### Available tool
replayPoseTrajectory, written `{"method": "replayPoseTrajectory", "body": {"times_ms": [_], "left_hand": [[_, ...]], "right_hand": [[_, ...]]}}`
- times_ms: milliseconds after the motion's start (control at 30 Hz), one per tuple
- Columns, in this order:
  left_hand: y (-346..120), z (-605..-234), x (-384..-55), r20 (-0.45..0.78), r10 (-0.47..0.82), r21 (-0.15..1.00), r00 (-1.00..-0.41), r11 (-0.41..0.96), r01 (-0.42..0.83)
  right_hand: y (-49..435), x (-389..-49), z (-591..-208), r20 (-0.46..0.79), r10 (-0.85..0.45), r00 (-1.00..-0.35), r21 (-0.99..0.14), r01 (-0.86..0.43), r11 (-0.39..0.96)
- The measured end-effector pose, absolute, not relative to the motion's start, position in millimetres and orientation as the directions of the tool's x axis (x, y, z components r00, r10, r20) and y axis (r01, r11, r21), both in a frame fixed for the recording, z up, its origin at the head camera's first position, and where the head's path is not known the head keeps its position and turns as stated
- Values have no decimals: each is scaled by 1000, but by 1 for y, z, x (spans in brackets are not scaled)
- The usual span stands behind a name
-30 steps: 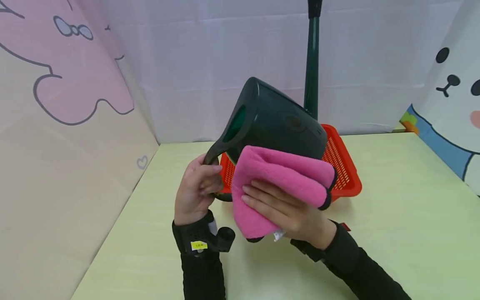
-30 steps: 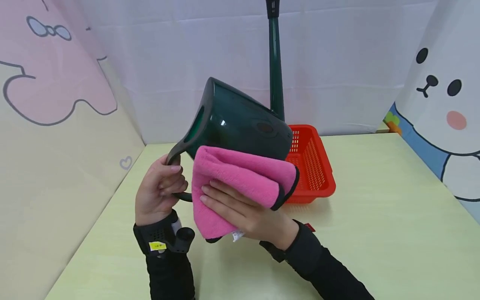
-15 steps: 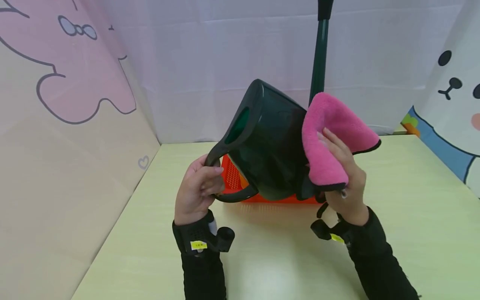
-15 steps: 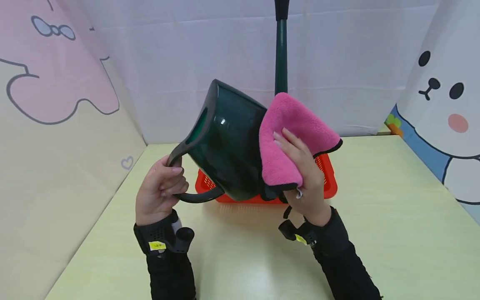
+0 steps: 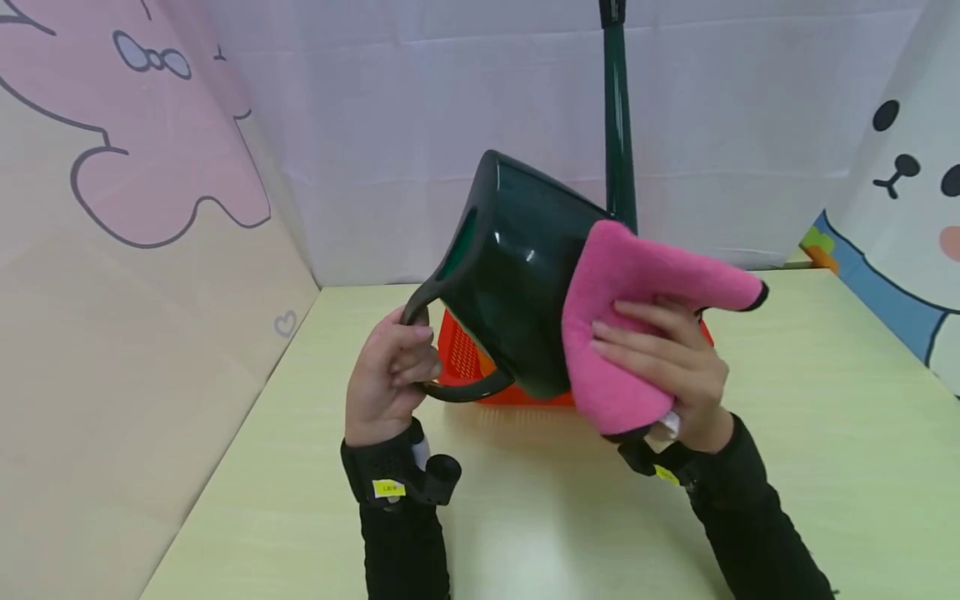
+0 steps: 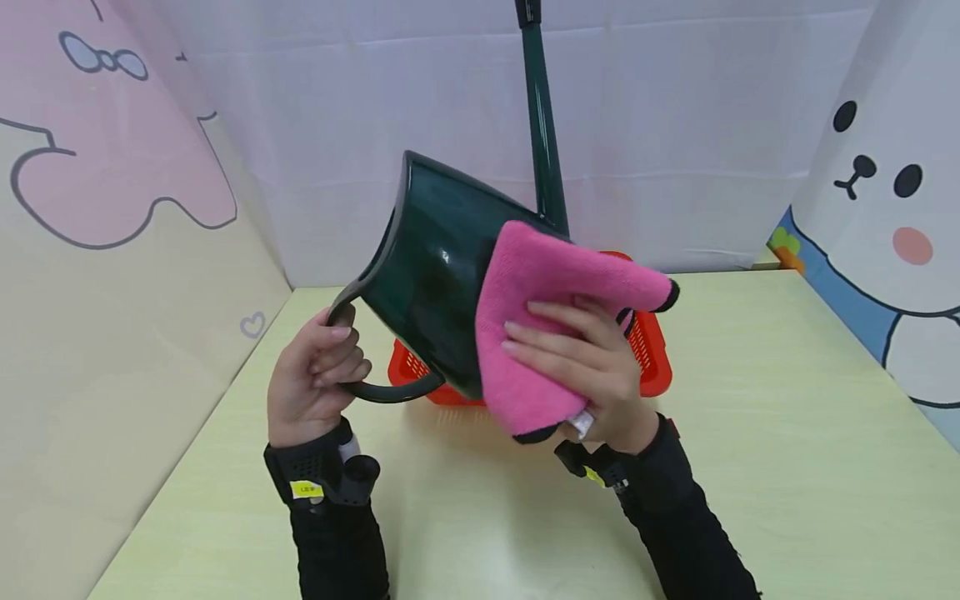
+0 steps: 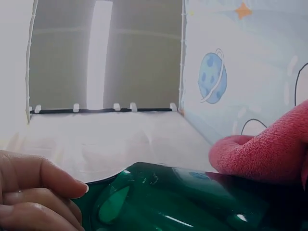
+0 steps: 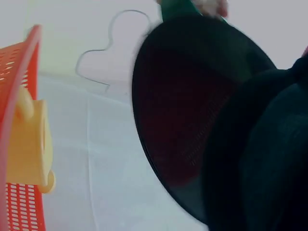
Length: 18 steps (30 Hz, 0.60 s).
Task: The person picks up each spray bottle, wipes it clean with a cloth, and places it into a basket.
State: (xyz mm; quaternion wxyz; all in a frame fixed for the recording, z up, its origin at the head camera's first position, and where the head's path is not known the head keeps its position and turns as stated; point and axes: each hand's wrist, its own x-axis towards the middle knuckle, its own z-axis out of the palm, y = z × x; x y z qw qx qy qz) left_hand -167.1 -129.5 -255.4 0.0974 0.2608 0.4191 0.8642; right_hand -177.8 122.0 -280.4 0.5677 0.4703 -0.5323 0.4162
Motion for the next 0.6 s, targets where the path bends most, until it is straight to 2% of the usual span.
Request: {"method": "replayPoseTrajectory", "body": {"times_ms": [33,100,233,333,467,533,600], "left_hand": [[-129,-255,-167,370,379,773,-848,-632,55],[-128,-256,-168,362,360,775,-860,-629,64],[-125,-257,-169,340,308,779,-888,-622,82],[-125,-257,-169,342,278,775,-898,-624,102],[-126,-257,-168,371,282,756,-885,-645,111],[-127,-257,-167,377,295,751,-878,-652,103],[-128,-257,-167,380,310,746,-871,-659,91]], "right_hand": [[119,-177,-282,989,-90,121,138,-965,225],[115,-174,-288,959,-246,140,202,-947,250],[103,-164,-301,805,-587,88,326,-892,314],[94,-158,-307,696,-716,60,417,-846,334],[95,-161,-306,698,-707,112,468,-818,333],[99,-165,-304,755,-638,150,442,-835,326],[103,-169,-300,837,-523,163,369,-873,318]]}}
